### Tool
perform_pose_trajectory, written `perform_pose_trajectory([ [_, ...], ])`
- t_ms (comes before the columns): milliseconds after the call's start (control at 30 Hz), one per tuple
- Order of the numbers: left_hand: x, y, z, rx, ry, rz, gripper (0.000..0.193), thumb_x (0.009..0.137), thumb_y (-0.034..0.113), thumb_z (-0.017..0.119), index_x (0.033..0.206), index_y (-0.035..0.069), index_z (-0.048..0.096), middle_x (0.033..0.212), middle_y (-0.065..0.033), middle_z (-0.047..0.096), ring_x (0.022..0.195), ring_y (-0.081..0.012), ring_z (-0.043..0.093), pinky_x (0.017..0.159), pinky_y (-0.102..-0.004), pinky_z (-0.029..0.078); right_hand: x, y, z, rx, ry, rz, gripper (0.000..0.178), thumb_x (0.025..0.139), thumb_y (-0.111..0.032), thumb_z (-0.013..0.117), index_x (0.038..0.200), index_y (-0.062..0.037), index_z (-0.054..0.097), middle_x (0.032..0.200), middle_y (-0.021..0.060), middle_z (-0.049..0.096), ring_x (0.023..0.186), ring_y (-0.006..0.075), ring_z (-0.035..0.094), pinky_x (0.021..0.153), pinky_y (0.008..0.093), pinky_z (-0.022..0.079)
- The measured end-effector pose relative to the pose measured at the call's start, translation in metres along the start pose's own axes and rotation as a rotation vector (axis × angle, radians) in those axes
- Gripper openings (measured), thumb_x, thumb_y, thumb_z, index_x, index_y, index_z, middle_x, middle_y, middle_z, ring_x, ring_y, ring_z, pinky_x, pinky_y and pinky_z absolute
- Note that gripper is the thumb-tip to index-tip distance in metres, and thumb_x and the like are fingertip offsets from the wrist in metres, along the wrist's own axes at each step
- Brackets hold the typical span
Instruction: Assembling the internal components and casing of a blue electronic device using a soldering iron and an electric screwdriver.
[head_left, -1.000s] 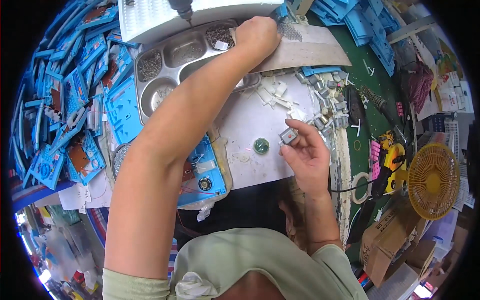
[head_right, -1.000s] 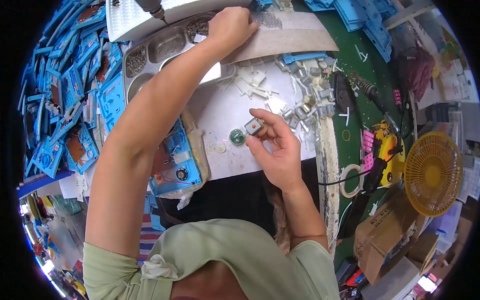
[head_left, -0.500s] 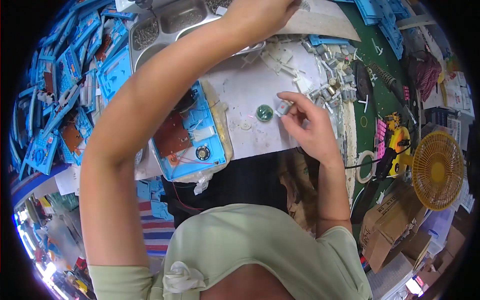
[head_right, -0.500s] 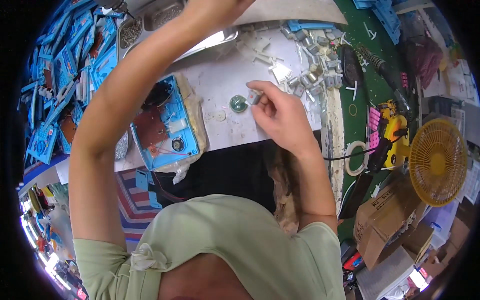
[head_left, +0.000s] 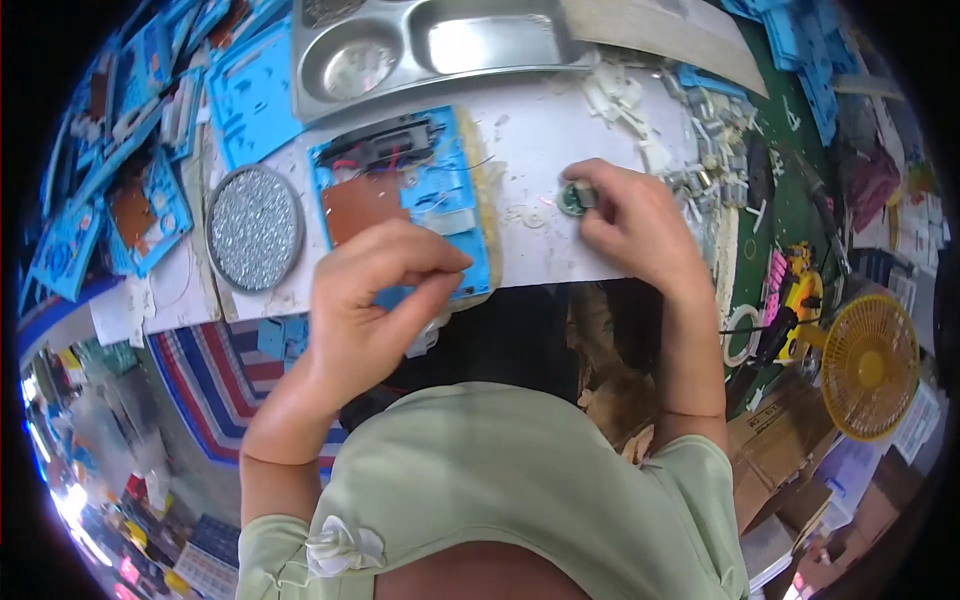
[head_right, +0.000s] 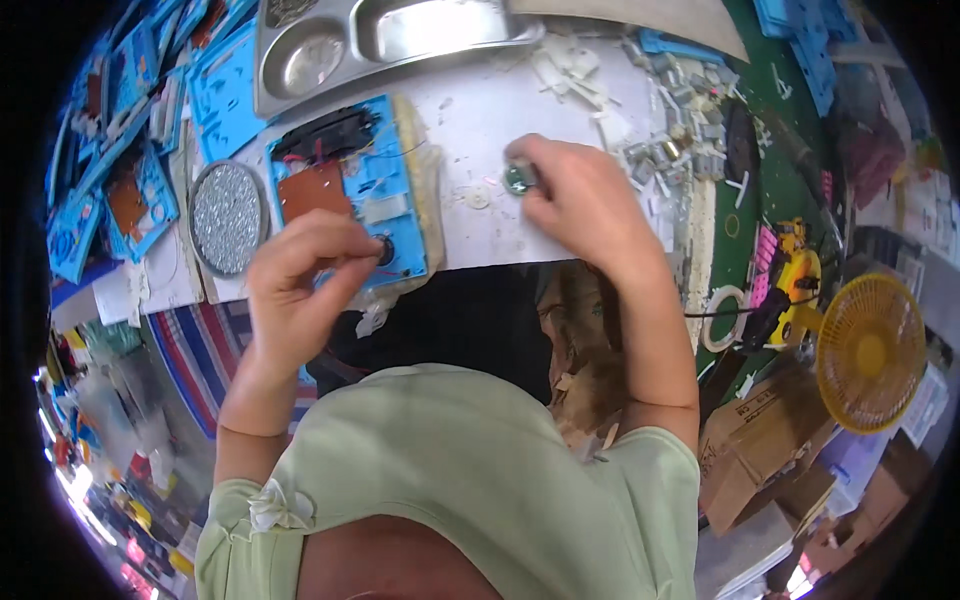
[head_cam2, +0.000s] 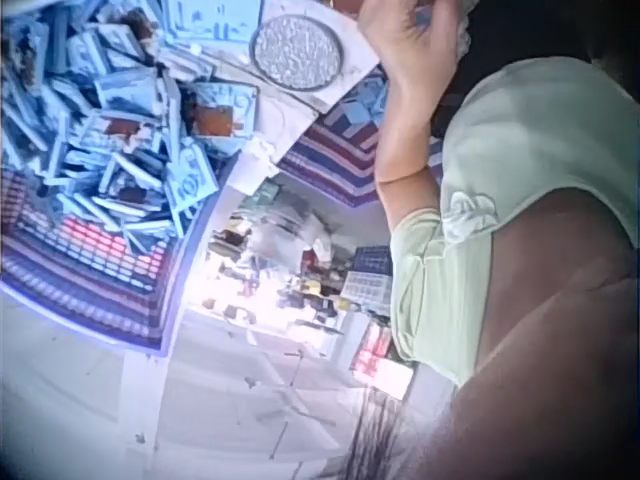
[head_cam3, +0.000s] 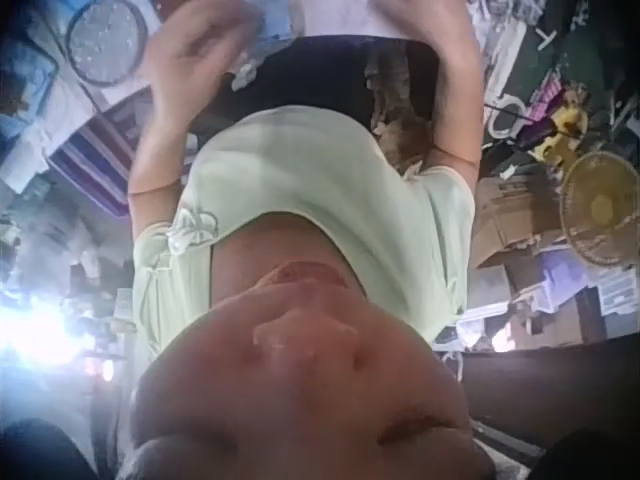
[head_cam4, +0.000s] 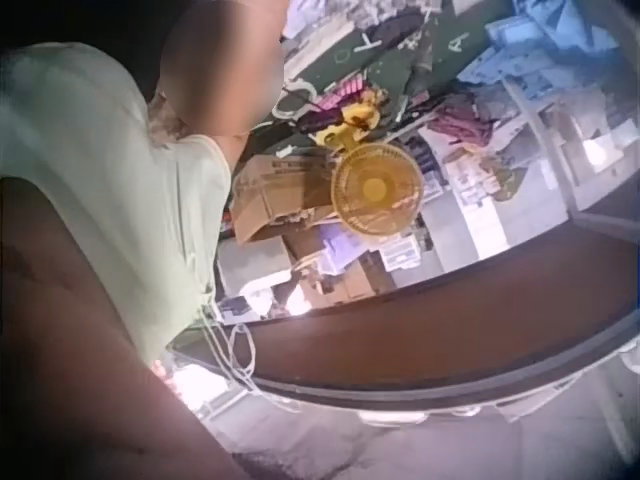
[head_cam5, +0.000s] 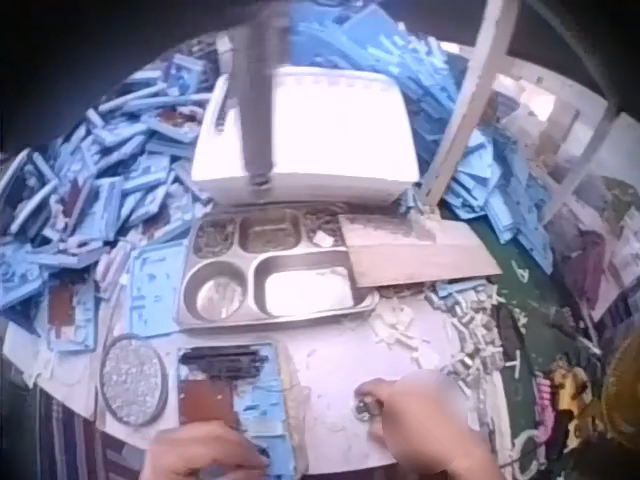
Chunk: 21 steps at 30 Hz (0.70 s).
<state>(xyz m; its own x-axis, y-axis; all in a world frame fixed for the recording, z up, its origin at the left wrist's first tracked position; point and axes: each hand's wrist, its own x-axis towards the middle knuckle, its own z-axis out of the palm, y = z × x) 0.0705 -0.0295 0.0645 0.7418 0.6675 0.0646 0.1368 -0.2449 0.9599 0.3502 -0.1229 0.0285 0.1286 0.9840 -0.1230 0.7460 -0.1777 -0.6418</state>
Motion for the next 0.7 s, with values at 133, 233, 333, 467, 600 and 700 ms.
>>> perform_pose_trajectory([
  [133,-0.017,-0.004,0.013,-0.136,0.051,-0.165,0.026,0.089,-0.008,0.071,0.114,-0.003,0.064,0.102,-0.0077,0.067,0.091,-0.0127,0.065,0.083,-0.0264,0.056,-0.013,-0.019,-0.009,0.576,-0.037,0.148,0.042,0.086,-0.001,0.07,0.127,-0.0038,0.065,0.078,-0.0034,0.059,0.068,0.0033,0.052,0.062,0.0197,0.042],
  [233,-0.024,-0.012,0.016,-0.199,0.061,-0.179,0.037,0.09,-0.008,0.071,0.122,0.001,0.055,0.102,-0.0066,0.066,0.09,-0.011,0.065,0.081,-0.0263,0.055,-0.023,-0.06,0.026,1.115,-0.076,0.091,0.047,0.089,-0.001,0.073,0.135,-0.0002,0.059,0.094,-0.0044,0.061,0.077,0.0029,0.052,0.067,0.018,0.042],
  [333,-0.025,-0.013,0.014,-0.213,0.072,-0.176,0.038,0.089,-0.007,0.072,0.121,0.001,0.055,0.103,-0.0062,0.066,0.091,-0.0105,0.065,0.081,-0.0257,0.055,-0.019,-0.075,0.043,1.236,-0.257,0.126,0.047,0.091,0.001,0.07,0.137,0.0003,0.057,0.094,-0.0032,0.061,0.08,0.0039,0.053,0.07,0.0196,0.043],
  [467,-0.027,-0.016,0.012,-0.184,0.076,-0.162,0.038,0.089,-0.008,0.072,0.121,0.001,0.054,0.104,-0.0064,0.066,0.092,-0.0103,0.065,0.081,-0.0252,0.054,-0.013,-0.072,0.048,1.245,-0.342,0.157,0.048,0.092,0.002,0.068,0.138,0.0002,0.056,0.09,-0.0032,0.06,0.077,0.0043,0.052,0.07,0.0205,0.044],
  [600,-0.026,-0.018,0.013,-0.196,0.071,-0.148,0.038,0.089,-0.009,0.071,0.121,0.001,0.054,0.106,-0.0063,0.066,0.094,-0.0104,0.065,0.081,-0.0256,0.054,-0.011,-0.075,0.047,1.137,-0.296,0.158,0.046,0.09,0.003,0.069,0.135,-0.0015,0.059,0.088,-0.0017,0.061,0.077,0.0056,0.055,0.07,0.0221,0.046],
  [700,-0.028,-0.024,0.017,-0.229,0.133,-0.088,0.036,0.088,-0.009,0.072,0.118,0.001,0.056,0.104,-0.0075,0.067,0.093,-0.0135,0.067,0.08,-0.0279,0.055,-0.016,-0.082,0.046,0.683,-0.099,-0.111,0.045,0.084,0.004,0.073,0.128,-0.0035,0.064,0.091,0.0031,0.066,0.077,0.0125,0.061,0.069,0.0251,0.048],
])
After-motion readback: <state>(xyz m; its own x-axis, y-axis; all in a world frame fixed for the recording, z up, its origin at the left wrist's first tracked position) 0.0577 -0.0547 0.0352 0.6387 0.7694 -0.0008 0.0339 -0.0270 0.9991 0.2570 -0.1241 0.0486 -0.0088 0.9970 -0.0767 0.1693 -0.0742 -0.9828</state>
